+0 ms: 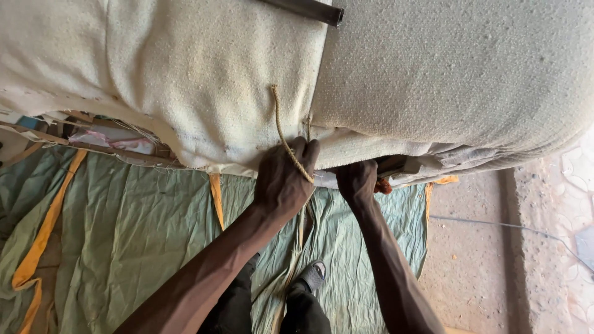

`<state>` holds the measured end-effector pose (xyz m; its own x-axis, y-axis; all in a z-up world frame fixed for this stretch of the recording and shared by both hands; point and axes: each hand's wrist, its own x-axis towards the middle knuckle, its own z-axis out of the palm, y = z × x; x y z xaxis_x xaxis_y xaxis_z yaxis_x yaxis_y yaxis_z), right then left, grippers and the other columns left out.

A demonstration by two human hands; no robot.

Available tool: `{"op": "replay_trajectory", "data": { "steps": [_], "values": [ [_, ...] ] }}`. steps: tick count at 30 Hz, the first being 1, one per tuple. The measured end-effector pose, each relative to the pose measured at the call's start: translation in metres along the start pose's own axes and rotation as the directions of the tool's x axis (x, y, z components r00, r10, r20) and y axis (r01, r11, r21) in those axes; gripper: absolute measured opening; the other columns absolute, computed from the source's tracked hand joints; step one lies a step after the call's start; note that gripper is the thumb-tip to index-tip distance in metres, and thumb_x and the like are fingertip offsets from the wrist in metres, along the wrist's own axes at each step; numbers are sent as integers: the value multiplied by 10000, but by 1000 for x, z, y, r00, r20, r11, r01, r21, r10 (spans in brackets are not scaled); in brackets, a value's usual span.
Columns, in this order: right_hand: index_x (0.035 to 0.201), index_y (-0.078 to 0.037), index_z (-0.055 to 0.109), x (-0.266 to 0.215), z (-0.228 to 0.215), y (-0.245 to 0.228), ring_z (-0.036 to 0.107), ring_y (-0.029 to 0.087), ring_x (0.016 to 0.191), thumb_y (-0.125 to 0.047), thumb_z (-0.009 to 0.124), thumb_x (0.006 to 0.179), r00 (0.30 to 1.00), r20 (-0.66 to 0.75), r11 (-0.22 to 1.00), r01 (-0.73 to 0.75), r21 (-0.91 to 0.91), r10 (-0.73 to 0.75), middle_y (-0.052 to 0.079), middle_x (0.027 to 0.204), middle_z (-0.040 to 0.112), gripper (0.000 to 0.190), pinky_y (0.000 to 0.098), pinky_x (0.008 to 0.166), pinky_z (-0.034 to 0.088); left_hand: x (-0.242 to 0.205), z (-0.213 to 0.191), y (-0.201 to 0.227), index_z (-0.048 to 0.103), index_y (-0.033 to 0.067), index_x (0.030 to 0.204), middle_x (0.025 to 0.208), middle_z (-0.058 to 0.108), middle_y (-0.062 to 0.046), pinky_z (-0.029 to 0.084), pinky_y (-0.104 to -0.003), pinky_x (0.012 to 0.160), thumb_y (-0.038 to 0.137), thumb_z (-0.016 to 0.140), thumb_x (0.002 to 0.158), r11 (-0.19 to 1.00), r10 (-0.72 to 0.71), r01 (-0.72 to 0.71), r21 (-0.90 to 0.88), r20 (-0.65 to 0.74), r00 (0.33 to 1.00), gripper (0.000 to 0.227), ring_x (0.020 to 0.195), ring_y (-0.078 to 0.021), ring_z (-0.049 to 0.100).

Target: Stripping old fabric and foam from a furniture frame using a hammer and scissors

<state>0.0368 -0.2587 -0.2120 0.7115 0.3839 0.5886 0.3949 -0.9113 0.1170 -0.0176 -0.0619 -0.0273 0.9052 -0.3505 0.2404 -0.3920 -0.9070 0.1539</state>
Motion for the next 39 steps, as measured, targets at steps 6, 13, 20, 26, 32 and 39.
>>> {"op": "replay_trajectory", "data": {
  "steps": [6, 13, 20, 26, 32, 39],
  "values": [
    [478, -159, 608, 32, -29, -6, 522, 288, 439, 2, 723, 714, 915, -403, 990, 44, 137, 15, 10, 429, 442, 308, 365, 443, 453, -7, 3, 2, 598, 104, 1021, 804, 694, -114, 566, -380, 572, 96, 635, 846, 999, -12, 5, 48, 149, 989, 179, 632, -275, 716],
    [1047, -168, 805, -9, -13, 9, 649, 343, 818, 0, 680, 753, 956, 231, 976, -202, 80, 179, 112, 612, 629, 361, 472, 817, 470, -5, 8, 1, 612, 93, 1020, 708, 627, -74, 525, -376, 473, 166, 581, 868, 985, 32, -40, 168, 51, 998, 171, 549, -237, 669],
    [717, -26, 752, -5, -20, 26, 673, 440, 724, -62, 867, 664, 909, 76, 782, -392, 485, 410, 209, 621, 648, 131, 464, 553, 486, 29, -106, -43, 615, -18, 973, 784, 652, -234, 567, -545, 577, 305, 778, 907, 774, 522, -528, -350, -119, 844, 368, 665, -436, 683],
    [521, -100, 642, -4, -25, 35, 673, 317, 674, -71, 779, 543, 945, 141, 866, -328, 378, 296, 93, 590, 658, 142, 482, 756, 559, 103, -125, -146, 648, 57, 902, 846, 643, -71, 502, -350, 617, 472, 680, 1086, 713, 700, -686, 143, -185, 689, 455, 710, -218, 601],
    [507, -98, 608, 7, -37, 37, 598, 275, 535, -88, 712, 617, 915, 263, 791, -398, 465, 306, 70, 506, 605, 152, 430, 606, 495, 107, -87, -133, 690, 61, 957, 880, 678, -89, 552, -351, 623, 415, 601, 1062, 748, 651, -644, 159, -362, 667, 380, 735, -213, 639],
    [490, -95, 568, 27, -89, 12, 510, 227, 374, -107, 634, 703, 875, 366, 688, -477, 547, 316, 43, 408, 543, 223, 369, 431, 421, 107, -71, -137, 601, 141, 904, 841, 524, -15, 552, -320, 645, 529, 484, 1094, 751, 655, -611, 250, -404, 639, 447, 742, -208, 635]
  ]
}}
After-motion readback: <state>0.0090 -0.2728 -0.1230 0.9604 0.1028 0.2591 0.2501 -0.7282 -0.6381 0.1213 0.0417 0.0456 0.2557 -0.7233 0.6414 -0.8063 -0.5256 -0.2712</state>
